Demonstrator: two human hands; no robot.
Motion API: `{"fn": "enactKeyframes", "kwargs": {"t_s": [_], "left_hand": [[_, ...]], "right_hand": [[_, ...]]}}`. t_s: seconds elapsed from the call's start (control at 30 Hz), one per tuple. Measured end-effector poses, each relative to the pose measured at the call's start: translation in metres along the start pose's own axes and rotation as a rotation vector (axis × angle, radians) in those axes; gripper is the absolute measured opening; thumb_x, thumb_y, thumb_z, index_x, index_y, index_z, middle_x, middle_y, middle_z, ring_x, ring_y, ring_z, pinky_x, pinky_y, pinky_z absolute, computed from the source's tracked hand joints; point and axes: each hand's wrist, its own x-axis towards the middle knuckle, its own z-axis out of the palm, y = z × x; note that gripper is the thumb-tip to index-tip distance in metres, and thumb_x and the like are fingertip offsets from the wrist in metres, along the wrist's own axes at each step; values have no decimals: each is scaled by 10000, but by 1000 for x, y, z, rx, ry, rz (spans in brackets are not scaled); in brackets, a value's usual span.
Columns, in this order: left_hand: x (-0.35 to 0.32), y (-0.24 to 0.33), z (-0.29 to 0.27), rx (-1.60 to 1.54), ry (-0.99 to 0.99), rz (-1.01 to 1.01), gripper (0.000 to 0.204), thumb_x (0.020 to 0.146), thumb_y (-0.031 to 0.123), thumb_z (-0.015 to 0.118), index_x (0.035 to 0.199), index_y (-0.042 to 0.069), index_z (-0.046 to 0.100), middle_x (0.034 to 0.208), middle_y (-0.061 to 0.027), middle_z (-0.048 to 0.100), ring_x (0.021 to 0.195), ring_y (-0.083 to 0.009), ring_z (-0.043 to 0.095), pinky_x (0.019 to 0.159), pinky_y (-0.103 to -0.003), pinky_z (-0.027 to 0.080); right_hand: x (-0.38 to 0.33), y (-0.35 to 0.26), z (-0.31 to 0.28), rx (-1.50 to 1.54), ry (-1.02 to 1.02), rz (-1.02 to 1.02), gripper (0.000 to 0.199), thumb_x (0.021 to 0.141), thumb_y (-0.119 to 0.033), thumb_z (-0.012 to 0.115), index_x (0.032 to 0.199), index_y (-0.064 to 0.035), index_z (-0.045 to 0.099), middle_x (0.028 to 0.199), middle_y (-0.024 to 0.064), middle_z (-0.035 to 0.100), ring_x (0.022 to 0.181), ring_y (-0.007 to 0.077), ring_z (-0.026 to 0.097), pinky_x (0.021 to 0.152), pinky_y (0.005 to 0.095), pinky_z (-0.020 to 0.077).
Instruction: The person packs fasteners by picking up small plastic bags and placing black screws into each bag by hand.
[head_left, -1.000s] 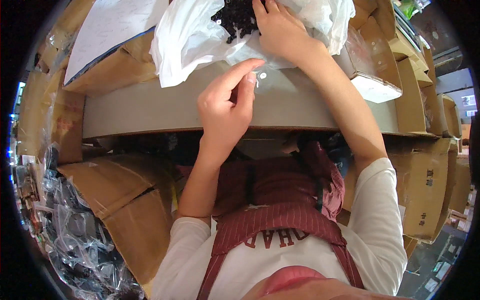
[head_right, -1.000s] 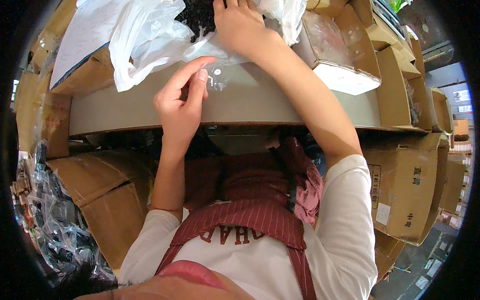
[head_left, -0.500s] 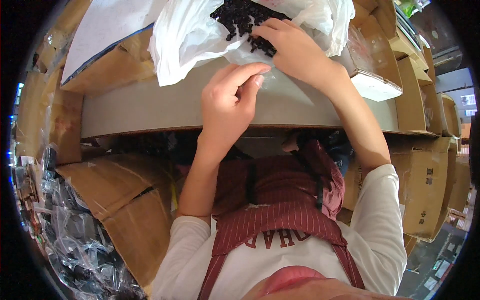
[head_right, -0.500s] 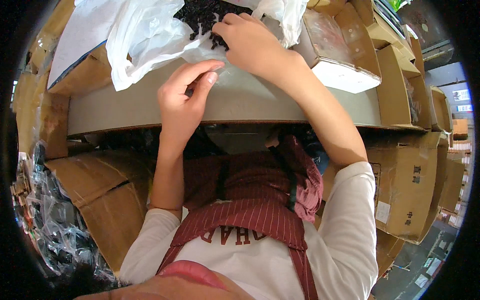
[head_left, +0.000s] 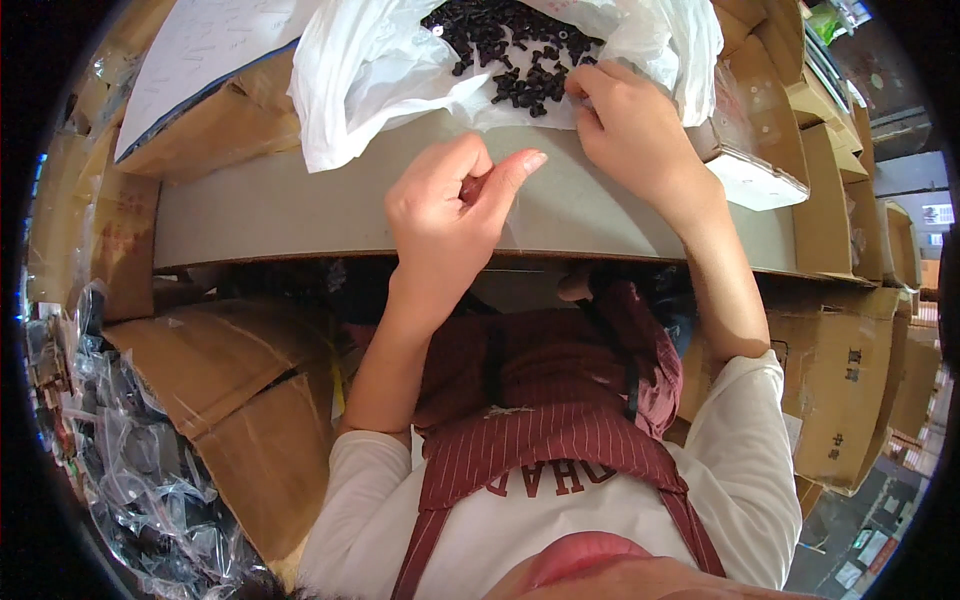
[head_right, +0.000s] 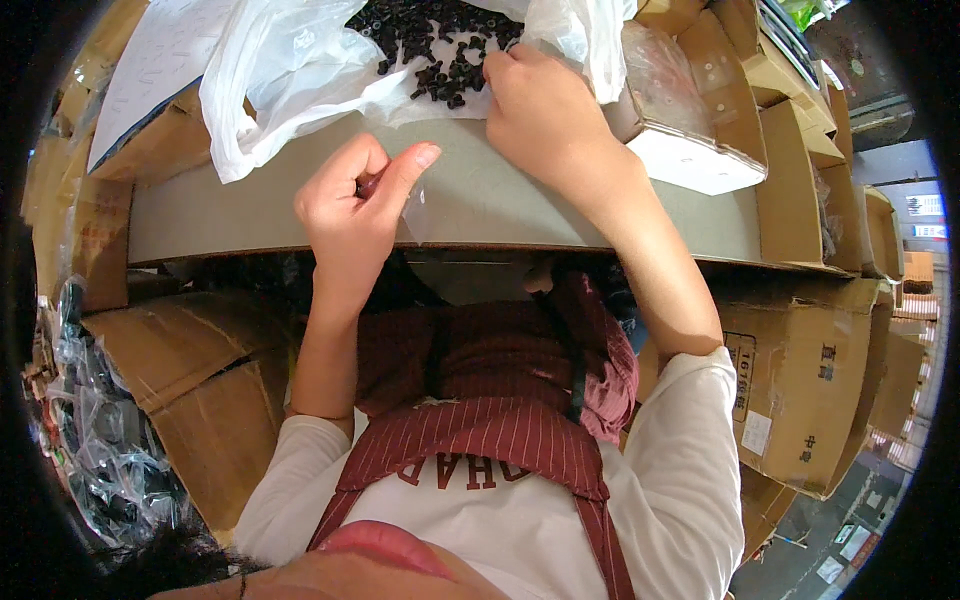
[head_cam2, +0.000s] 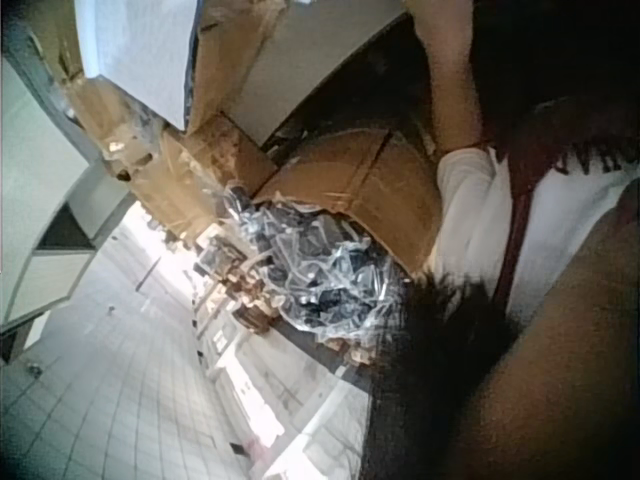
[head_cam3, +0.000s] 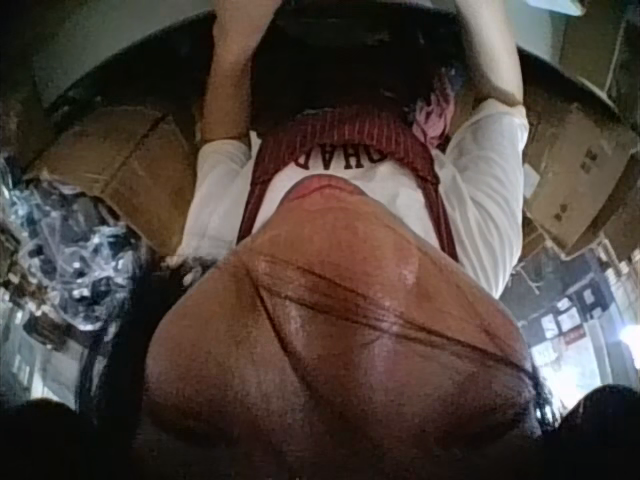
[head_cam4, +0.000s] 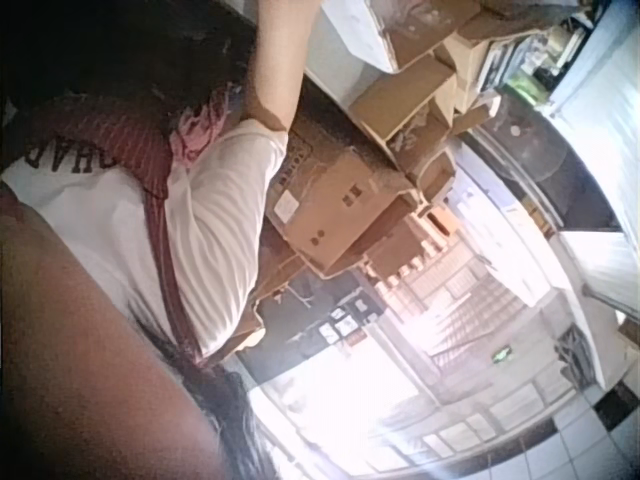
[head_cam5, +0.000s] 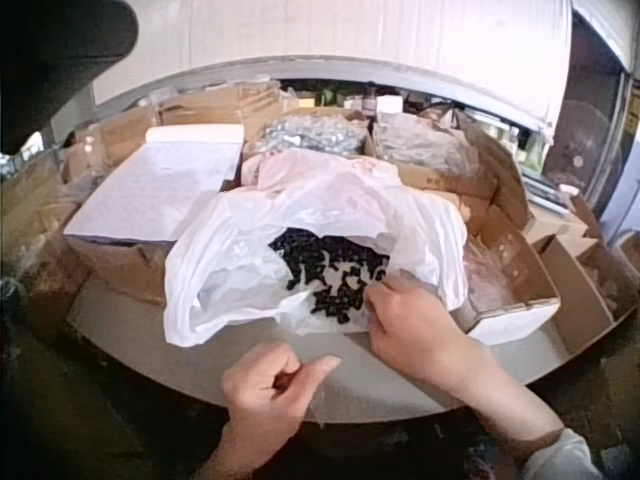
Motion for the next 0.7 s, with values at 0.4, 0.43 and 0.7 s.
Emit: {"fn": "enactKeyframes", "kwargs": {"t_s": [0.4, 0.43, 0.7], "left_hand": [[3, -9, 8, 45, -20, 156, 96, 861, 48, 807, 862, 5, 721, 795, -36, 615, 689, -112, 569, 593, -248, 445], [3, -8, 8, 62, -11, 160, 142, 849, 63, 824, 831, -1, 699, 784, -38, 602, 675, -118, 559, 586, -253, 444], [6, -7, 12, 93, 25, 125, 296, 720, 151, 913, 791, 52, 642, 777, -65, 612, 737, -247, 585, 628, -359, 482]], "right_hand": [[7, -2, 9, 172, 79, -219, 328, 839, 71, 558, 1129, -16, 685, 1029, 176, 668, 958, 398, 652, 854, 472, 532], [6, -3, 6, 229, 51, -155, 316, 845, 61, 569, 1122, -30, 691, 1023, 165, 670, 935, 387, 662, 830, 467, 537], [10, -3, 19, 104, 122, -185, 229, 865, -8, 656, 1084, -50, 708, 995, 143, 673, 885, 386, 671, 770, 452, 550]]}}
